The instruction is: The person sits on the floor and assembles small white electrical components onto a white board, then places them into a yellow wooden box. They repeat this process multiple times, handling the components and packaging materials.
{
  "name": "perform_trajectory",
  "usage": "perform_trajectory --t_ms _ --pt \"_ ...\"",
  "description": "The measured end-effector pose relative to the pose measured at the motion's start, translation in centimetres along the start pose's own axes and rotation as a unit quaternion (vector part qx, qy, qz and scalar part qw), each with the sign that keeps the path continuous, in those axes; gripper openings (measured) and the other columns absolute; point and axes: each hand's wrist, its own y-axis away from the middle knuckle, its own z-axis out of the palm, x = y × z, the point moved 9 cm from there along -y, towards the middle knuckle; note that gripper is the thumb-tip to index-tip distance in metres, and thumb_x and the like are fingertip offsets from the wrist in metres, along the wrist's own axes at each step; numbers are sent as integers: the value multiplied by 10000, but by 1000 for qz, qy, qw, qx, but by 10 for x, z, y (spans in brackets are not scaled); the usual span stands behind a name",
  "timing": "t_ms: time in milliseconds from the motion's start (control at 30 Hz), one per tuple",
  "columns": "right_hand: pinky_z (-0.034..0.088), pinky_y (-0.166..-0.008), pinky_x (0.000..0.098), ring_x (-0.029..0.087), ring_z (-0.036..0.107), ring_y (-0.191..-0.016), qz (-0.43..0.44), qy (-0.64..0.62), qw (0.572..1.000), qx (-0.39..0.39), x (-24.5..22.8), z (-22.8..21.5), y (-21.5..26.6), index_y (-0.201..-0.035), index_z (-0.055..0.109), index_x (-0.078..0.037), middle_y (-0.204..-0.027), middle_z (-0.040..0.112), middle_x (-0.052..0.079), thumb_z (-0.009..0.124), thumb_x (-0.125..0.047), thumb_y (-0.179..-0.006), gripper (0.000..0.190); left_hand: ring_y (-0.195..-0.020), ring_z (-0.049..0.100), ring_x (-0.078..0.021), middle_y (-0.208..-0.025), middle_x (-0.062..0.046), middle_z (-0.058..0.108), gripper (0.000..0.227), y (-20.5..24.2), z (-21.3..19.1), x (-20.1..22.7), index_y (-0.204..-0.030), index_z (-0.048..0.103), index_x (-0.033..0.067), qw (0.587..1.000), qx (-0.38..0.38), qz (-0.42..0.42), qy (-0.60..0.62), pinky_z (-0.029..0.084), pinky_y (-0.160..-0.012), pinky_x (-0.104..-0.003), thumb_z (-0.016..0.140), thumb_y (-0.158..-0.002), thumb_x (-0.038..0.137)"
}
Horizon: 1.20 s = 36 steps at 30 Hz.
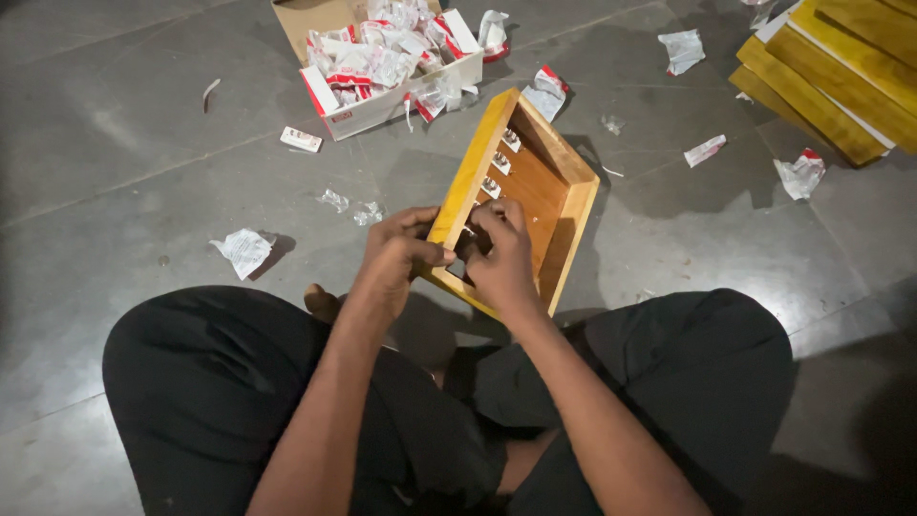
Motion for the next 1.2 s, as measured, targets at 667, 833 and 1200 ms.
perform_trajectory --t_ms 667,833,1200 --pt "567 -888 351 266 634 -1092 62 -23 995 -73 21 6 8 -1118 624 -39 -1215 454 121 701 75 -817 331 -731 663 -231 -894 -162 712 591 -7 -8 -18 -1172 702 -105 1000 -16 3 24 470 -613 -278 626 -591 -29" --pt "554 -893 365 284 588 -1112 38 -4 996 -82 21 1 0 -1168 620 -37 -1178 452 113 760 66 -770 434 -692 676 -235 -867 -158 714 580 -9 -7 -21 -1175 684 -99 1000 -7 -13 13 490 -584 -278 629 -599 -65" --pt "520 -934 377 307 543 -1100 27 -12 996 -79 24 3 1 -1094 629 -18 -1151 398 139 736 65 -785 338 -684 681 -233 -865 -181 719 597 -10 -10 -25 -1208 680 -81 999 8 -31 -12 452 -563 -282 637 -613 -62"
